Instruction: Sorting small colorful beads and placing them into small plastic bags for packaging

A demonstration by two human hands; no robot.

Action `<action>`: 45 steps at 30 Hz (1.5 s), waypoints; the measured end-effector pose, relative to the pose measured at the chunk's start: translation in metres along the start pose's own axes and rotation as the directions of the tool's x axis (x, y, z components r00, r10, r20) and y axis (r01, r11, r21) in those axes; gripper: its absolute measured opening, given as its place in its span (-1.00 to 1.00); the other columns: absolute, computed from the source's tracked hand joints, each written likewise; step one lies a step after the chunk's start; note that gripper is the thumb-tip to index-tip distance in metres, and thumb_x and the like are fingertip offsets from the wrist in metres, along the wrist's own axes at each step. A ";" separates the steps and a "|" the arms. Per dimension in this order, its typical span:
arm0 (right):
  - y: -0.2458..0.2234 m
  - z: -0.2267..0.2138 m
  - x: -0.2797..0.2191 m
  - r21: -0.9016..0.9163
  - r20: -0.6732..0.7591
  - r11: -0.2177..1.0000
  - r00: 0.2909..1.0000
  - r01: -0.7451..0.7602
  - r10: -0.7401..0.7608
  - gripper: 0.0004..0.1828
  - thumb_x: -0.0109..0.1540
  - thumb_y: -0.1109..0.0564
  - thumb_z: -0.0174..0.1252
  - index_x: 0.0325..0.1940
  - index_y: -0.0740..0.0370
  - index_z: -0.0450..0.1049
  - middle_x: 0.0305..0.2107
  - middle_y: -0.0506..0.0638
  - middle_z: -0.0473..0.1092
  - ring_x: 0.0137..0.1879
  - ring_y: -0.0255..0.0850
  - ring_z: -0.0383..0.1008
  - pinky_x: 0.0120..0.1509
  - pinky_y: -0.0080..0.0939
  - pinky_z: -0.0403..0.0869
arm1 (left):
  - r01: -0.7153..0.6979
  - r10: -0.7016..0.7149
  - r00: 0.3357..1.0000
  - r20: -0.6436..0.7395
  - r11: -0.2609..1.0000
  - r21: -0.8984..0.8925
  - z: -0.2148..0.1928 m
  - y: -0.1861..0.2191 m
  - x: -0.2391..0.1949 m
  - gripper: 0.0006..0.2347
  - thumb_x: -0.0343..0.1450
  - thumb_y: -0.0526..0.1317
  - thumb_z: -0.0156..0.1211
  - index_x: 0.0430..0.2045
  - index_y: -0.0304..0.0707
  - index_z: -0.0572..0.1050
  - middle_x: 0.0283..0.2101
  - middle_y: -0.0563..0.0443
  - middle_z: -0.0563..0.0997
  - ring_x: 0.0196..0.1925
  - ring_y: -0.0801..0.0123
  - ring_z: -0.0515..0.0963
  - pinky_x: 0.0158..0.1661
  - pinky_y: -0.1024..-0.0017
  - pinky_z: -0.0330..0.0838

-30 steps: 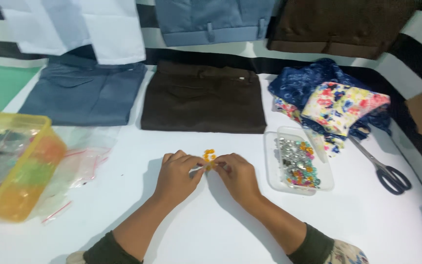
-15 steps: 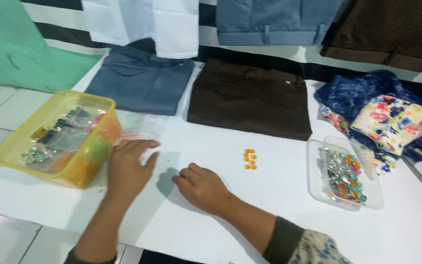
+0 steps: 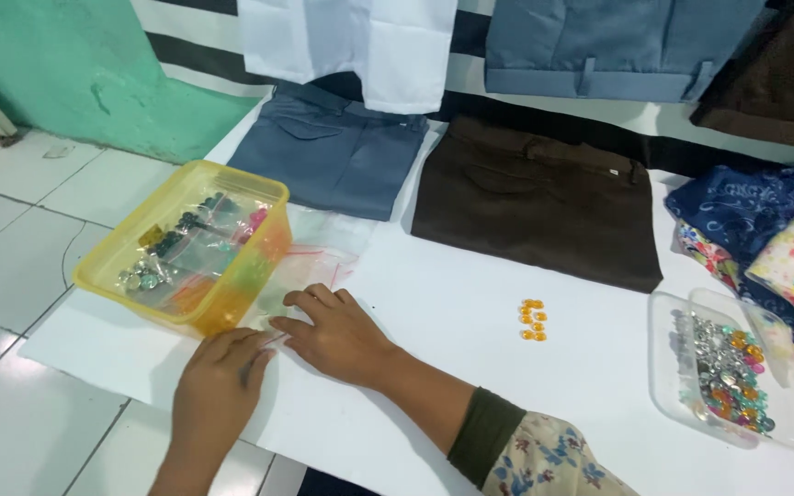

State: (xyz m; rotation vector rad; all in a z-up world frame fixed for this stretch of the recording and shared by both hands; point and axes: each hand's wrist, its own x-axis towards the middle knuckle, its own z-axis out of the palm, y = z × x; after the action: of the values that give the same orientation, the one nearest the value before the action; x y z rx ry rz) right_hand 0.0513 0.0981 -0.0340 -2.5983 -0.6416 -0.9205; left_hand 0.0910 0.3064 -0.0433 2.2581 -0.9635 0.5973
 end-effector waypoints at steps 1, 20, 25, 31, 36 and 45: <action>0.000 0.003 0.003 0.000 0.002 1.000 1.000 0.004 -0.004 -0.69 0.30 0.05 0.28 0.12 0.10 0.56 0.05 0.11 0.38 0.09 0.04 0.35 -0.18 -0.01 0.32 | 0.003 -0.003 1.000 -0.003 1.000 0.000 0.002 0.002 0.000 -0.81 0.38 -0.24 0.27 -0.17 -0.17 0.65 -0.13 0.05 0.64 -0.07 0.18 0.58 0.03 0.29 0.47; -0.005 -0.097 -0.006 0.335 -0.340 0.931 0.904 -0.143 0.261 -0.86 0.41 0.16 0.03 -0.03 0.19 0.49 -0.17 0.03 0.44 -0.03 -0.07 0.41 0.14 -0.12 0.33 | -0.166 0.128 0.982 -0.137 0.935 -0.312 -0.008 0.092 0.082 -0.81 0.30 -0.18 0.46 -0.28 -0.15 0.65 -0.25 0.16 0.72 -0.20 0.35 0.63 -0.09 0.39 0.47; 0.023 -0.149 -0.034 0.312 -0.440 0.933 0.842 -0.181 0.311 -0.85 0.36 0.21 0.07 -0.14 0.16 0.58 -0.27 -0.03 0.50 -0.04 -0.01 0.51 0.10 -0.04 0.42 | -0.259 0.209 0.966 -0.153 0.801 -0.540 0.012 0.147 0.124 -0.95 0.37 -0.28 0.37 -0.36 -0.09 0.69 -0.35 0.18 0.74 -0.31 0.28 0.70 -0.18 0.35 0.51; 0.067 -0.190 -0.080 0.109 -0.520 0.956 0.805 -0.271 0.288 -0.86 0.35 0.21 0.13 -0.17 0.16 0.62 -0.28 -0.03 0.53 -0.05 -0.03 0.51 0.15 -0.05 0.39 | -0.272 0.282 0.955 -0.092 0.705 -0.655 0.077 0.189 0.152 -0.94 0.35 -0.30 0.35 -0.43 -0.04 0.69 -0.44 0.13 0.72 -0.31 0.12 0.68 -0.20 0.25 0.51; 0.088 -0.203 -0.101 0.146 -0.547 0.940 0.766 -0.310 0.338 -0.91 0.31 0.21 0.21 -0.16 0.17 0.63 -0.25 -0.01 0.53 0.01 -0.01 0.52 0.20 -0.01 0.37 | -0.253 0.232 0.965 -0.120 0.713 -0.654 0.147 0.197 0.159 -0.85 0.19 -0.38 0.42 -0.50 -0.03 0.67 -0.51 0.12 0.67 -0.32 0.17 0.65 -0.20 0.30 0.53; 0.086 -0.191 -0.114 0.228 -0.304 0.805 0.745 -0.548 0.594 -0.95 0.20 0.14 0.35 -0.29 0.07 0.59 -0.09 0.07 0.40 0.08 0.05 0.44 0.16 0.10 0.42 | -0.413 0.356 0.909 -0.214 0.833 -0.369 0.159 0.196 0.140 -0.79 0.16 -0.43 0.43 -0.58 -0.04 0.52 -0.44 0.27 0.63 -0.25 0.28 0.61 -0.09 0.25 0.41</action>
State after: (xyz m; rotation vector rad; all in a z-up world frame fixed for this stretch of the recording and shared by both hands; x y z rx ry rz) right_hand -0.0824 -0.0918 0.0221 -2.2000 0.2022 -1.0528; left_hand 0.0578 0.0229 -0.0040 1.6397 -1.3497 0.6414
